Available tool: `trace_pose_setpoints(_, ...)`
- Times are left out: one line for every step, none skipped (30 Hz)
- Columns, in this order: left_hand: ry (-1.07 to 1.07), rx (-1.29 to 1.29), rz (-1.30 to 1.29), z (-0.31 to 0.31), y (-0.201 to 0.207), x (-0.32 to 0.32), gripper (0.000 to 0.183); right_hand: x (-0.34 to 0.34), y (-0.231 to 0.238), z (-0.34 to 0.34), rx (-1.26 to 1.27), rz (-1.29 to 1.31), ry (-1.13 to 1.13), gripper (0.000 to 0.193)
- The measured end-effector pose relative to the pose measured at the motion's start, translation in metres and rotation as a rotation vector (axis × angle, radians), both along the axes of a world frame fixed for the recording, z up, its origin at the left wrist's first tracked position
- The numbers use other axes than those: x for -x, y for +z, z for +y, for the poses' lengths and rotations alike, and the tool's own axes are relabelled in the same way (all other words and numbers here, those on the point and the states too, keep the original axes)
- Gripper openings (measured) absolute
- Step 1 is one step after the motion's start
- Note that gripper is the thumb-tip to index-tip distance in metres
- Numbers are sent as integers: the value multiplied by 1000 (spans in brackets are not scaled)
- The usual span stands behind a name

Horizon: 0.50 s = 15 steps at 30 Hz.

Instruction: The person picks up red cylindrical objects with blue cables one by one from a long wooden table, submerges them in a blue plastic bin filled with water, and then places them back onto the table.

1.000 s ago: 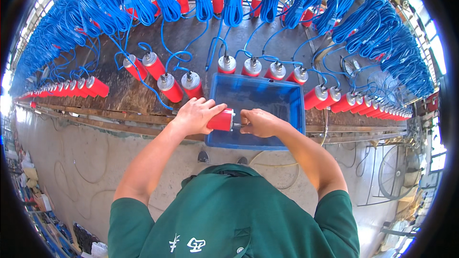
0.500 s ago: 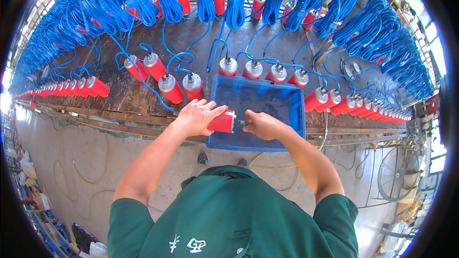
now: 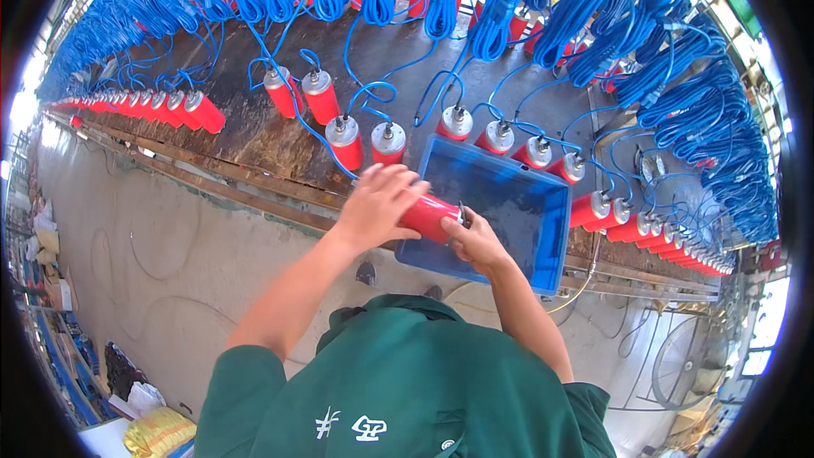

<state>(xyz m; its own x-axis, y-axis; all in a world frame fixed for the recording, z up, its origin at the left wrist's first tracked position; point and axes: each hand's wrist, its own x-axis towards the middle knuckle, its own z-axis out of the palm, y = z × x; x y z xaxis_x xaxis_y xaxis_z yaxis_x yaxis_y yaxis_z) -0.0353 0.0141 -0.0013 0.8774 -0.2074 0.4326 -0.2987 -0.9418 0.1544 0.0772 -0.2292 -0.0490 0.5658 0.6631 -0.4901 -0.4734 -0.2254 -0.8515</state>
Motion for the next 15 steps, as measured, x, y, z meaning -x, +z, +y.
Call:
trace_pose_setpoints(107,167,-149,6,-2,11,77,-1,0,2,4,0,2,58)
trace_pose_setpoints(278,231,-252,12,-24,23,74,-1,2,3,26,0,-7,56)
trace_pose_setpoints(433,325,-246,19,-41,35,70,0,2,3,50,1,-20,55)
trace_pose_setpoints(584,641,36,24,-51,45,73,-1,3,3,57,1,-21,55)
trace_pose_setpoints(720,951,332,27,-61,49,77,-2,3,1,59,-3,-30,54)
trace_pose_setpoints(729,957,327,31,-79,47,77,-1,4,4,58,-9,-27,53)
trace_pose_setpoints(547,1240,335,33,-103,44,82,0,7,8,60,-10,-10,53)
trace_pose_setpoints(338,1510,337,34,-116,40,87,1,11,10,88,-44,-7,53)
trace_pose_setpoints(347,1514,330,33,-118,35,87,3,13,12,115,-77,-2,52)
trace_pose_setpoints(143,1685,339,30,-118,26,91,4,14,14,103,-87,6,52)
trace_pose_setpoints(-72,1843,341,27,-117,18,95,6,14,14,103,-87,21,52)
trace_pose_setpoints(-60,1845,324,25,-117,12,95,9,13,14,106,-130,12,52)
trace_pose_setpoints(-122,1948,377,25,-117,6,90,11,13,15,105,-172,6,51)
trace_pose_setpoints(-187,2049,428,25,-117,3,86,15,16,16,149,-191,-2,46)
trace_pose_setpoints(-178,2050,415,24,-118,2,86,17,9,12,146,-191,11,46)
